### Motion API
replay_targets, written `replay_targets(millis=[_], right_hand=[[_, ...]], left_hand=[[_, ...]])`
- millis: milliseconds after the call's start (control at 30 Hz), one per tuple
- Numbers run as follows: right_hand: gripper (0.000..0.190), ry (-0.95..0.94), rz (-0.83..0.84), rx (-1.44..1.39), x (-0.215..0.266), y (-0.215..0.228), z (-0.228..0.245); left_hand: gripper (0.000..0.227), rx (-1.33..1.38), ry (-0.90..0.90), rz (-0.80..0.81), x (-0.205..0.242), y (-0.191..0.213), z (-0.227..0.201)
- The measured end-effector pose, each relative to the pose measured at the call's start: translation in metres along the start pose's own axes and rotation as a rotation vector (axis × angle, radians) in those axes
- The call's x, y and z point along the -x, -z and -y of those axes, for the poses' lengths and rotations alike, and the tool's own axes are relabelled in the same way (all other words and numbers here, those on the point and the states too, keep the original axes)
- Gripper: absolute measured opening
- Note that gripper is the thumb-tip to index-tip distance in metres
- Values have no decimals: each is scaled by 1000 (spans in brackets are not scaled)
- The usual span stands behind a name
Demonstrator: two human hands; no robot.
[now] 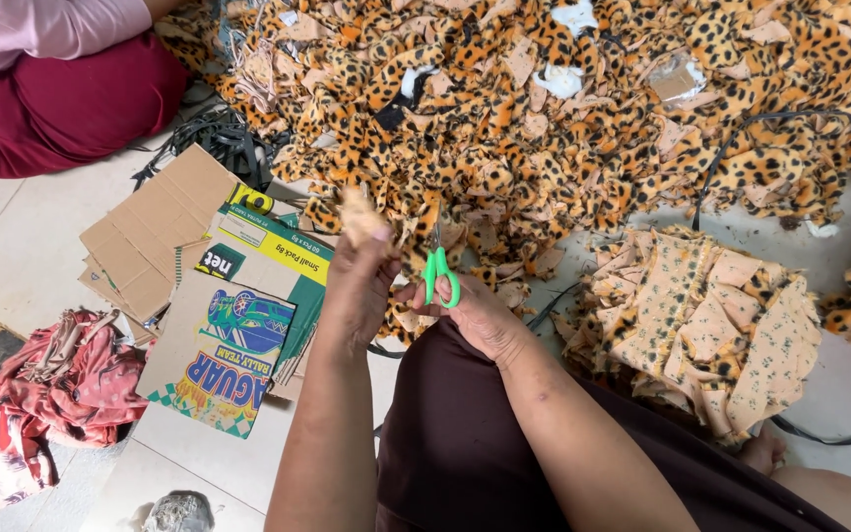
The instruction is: The person sits on the floor and uses green-handled scissors to cut a large pile of leopard-print fabric into smaller pieces. The person repeatedly picks up sections of the fabric, cuts them, and places the cut pieces back onto the pile.
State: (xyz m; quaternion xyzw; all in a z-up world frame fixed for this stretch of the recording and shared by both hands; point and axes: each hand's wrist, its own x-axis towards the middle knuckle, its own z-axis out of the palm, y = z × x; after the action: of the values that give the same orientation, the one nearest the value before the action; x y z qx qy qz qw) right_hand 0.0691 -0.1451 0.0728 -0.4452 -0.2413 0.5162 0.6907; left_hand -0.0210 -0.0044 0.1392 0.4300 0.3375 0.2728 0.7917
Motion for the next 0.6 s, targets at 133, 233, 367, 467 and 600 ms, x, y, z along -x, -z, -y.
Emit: replay_targets(millis=[133, 233, 367, 467, 600], right_hand=[[50, -8, -13, 44, 3, -2, 3], [48, 14, -12, 75, 7, -9, 12], [46, 29, 16, 118, 11, -12, 16], [45, 33, 24, 134, 12, -16, 22], [43, 22, 19, 140, 14, -17, 22]], left_hand=[[47, -303, 27, 162, 6, -7, -3], [35, -472, -92, 127, 4, -9, -8], [48, -392, -112, 103, 8, -6, -13], [51, -349, -102, 145, 6, -3, -14], [43, -288, -122, 189, 3, -4, -2]])
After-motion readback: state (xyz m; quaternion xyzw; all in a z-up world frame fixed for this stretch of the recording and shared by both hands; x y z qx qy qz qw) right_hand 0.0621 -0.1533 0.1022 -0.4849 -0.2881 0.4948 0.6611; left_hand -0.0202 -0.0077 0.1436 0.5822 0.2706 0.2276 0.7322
